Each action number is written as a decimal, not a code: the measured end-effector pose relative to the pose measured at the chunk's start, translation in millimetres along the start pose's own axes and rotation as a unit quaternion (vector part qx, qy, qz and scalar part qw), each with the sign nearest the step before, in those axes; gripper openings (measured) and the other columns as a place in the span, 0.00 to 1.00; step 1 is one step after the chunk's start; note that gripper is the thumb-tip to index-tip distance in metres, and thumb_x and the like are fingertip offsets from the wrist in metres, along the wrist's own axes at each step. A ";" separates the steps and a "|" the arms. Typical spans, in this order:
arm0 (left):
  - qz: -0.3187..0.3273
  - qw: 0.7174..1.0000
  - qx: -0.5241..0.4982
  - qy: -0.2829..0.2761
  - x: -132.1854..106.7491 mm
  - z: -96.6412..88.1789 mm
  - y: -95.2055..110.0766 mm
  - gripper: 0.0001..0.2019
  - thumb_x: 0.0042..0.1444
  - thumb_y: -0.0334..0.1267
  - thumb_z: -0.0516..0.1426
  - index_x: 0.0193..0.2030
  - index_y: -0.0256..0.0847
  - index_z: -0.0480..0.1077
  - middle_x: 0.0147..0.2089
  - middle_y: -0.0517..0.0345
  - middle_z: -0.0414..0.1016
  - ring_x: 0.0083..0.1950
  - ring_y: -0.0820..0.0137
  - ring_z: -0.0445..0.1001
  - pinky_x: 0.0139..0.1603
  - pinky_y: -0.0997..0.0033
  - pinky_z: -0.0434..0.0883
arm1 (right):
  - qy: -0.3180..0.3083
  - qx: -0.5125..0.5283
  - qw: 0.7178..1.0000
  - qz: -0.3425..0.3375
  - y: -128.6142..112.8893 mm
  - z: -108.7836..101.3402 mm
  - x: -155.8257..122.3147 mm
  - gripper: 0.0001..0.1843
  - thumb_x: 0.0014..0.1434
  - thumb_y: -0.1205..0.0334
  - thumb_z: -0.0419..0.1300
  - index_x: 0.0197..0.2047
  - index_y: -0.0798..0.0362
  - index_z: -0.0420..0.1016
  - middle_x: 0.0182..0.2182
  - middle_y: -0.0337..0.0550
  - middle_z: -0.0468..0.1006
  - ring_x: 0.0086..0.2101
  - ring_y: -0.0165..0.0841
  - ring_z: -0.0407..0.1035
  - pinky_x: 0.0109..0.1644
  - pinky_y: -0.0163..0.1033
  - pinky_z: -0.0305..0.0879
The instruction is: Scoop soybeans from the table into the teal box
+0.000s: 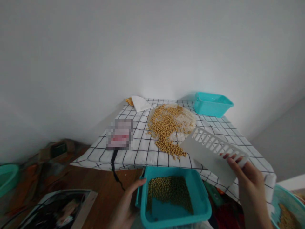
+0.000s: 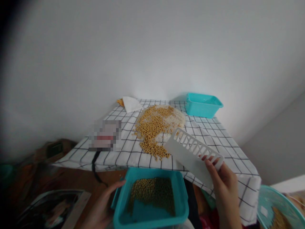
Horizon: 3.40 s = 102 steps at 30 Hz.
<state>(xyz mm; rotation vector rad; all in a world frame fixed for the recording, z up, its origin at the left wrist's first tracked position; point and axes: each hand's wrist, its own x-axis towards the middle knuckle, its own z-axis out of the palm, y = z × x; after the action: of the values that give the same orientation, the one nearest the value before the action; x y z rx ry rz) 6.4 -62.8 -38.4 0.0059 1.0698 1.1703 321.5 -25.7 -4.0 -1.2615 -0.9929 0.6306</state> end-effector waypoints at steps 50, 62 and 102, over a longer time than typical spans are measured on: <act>-0.014 0.998 0.052 0.029 1.8 1.2 -1.2 0.04 0.48 0.33 0.63 0.29 0.36 0.80 0.25 0.54 0.85 0.27 0.63 0.81 0.31 0.67 0.78 | -0.019 -0.042 0.999 -0.010 -4.4 -23.0 -13.2 0.14 0.49 0.51 0.67 0.33 0.53 0.81 0.32 0.49 0.81 0.40 0.50 0.75 0.42 0.45 0.71; -0.025 0.999 0.036 0.020 -3.3 4.4 -0.6 0.02 0.48 0.33 0.64 0.27 0.39 0.79 0.26 0.56 0.85 0.32 0.61 0.83 0.32 0.69 0.78 | -0.084 -0.057 0.994 -0.027 -17.0 -16.0 -10.3 0.10 0.50 0.54 0.67 0.31 0.53 0.80 0.32 0.47 0.82 0.40 0.47 0.75 0.42 0.43 0.71; -0.042 0.998 0.046 -0.031 10.7 -0.7 -10.1 0.07 0.48 0.38 0.64 0.33 0.38 0.81 0.25 0.56 0.85 0.37 0.58 0.83 0.36 0.66 0.78 | -0.130 -0.053 0.990 -0.016 -6.1 -0.7 -0.3 0.10 0.54 0.54 0.65 0.34 0.51 0.81 0.35 0.44 0.82 0.38 0.42 0.75 0.42 0.39 0.69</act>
<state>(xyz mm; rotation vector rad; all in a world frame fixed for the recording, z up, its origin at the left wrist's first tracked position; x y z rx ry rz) 13.1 -59.7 -51.1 0.0686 1.0593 1.0388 321.2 -27.7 1.8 -1.2752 -1.2726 0.7383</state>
